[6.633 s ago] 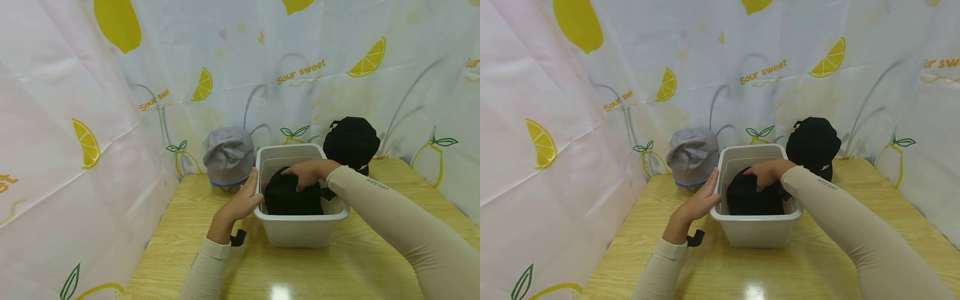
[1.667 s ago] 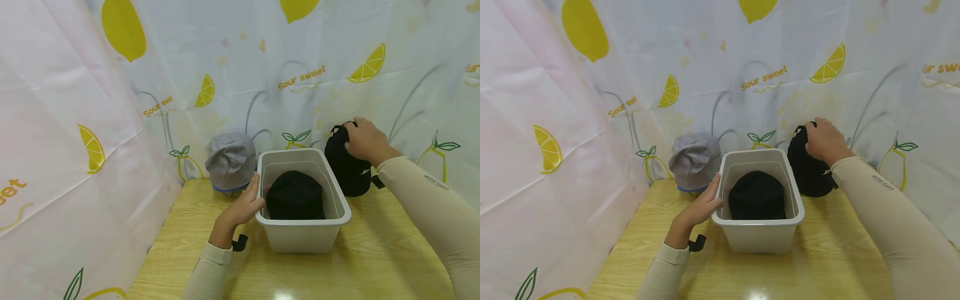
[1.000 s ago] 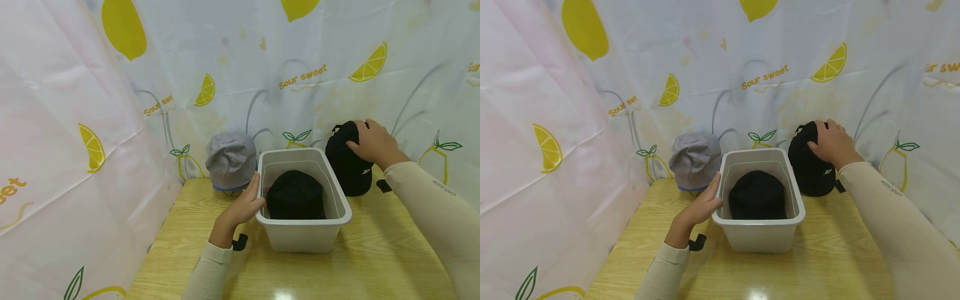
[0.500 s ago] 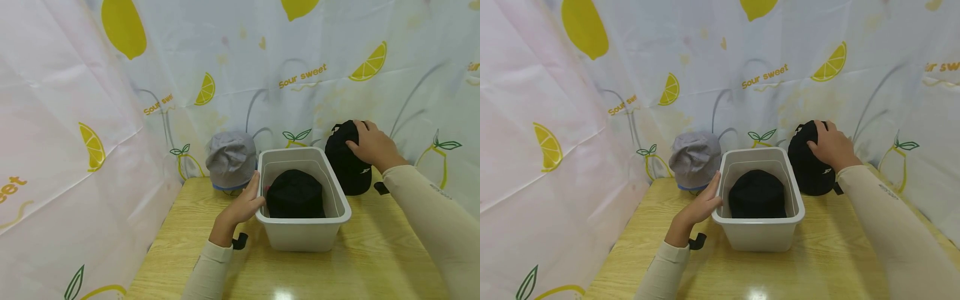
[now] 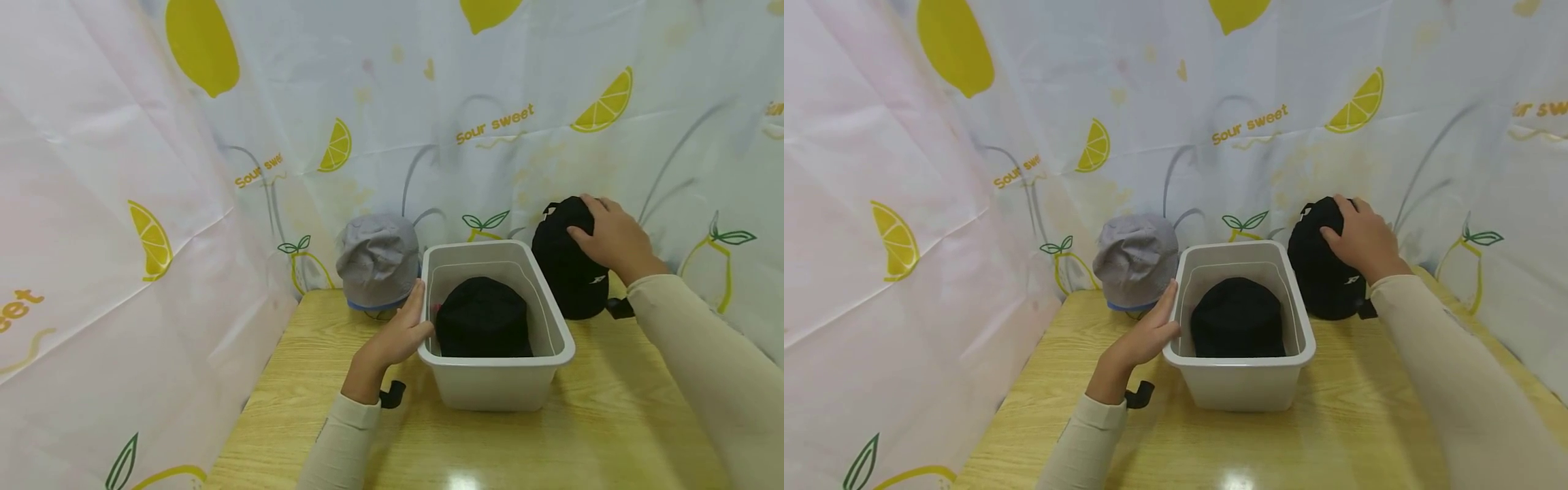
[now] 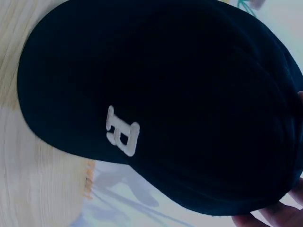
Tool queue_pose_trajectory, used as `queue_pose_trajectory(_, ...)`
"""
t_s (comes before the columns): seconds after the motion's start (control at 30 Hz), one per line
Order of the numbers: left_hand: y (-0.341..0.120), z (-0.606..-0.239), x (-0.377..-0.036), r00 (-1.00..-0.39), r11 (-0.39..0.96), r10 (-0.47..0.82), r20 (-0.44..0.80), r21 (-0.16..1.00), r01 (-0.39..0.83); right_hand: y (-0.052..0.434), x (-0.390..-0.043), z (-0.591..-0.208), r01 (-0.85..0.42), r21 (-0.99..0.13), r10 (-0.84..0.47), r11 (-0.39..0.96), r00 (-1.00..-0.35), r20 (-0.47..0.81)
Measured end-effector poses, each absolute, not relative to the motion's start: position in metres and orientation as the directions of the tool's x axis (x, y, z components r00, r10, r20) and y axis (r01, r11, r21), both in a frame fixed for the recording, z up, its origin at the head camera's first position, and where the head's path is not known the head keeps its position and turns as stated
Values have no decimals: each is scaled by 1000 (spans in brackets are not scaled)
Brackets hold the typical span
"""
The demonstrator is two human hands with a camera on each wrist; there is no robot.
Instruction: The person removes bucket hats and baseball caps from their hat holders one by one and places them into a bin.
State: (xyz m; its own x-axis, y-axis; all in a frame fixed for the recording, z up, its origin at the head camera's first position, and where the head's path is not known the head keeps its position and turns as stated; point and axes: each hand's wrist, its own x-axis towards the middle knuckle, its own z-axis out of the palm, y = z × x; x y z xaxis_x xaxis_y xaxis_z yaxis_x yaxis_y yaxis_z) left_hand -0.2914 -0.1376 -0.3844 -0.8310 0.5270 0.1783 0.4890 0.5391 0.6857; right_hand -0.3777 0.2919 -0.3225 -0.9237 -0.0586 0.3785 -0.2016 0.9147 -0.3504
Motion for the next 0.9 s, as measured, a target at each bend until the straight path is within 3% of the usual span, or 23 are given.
queue_pose_trajectory(0.27,-136,-386,-291,-835,543,525,165,691,478,295,-368,-332,-148,-467,82,872,-896,436)
queue_pose_trajectory(0.73,-138,-386,-292,-839,546,518,167,690,475,297,-363,-348,-170,-400,131,901,-771,623)
queue_pose_trajectory(0.9,-137,-385,-291,-839,535,516,173,699,473,298,-362,-347,-172,-396,138,902,-753,643)
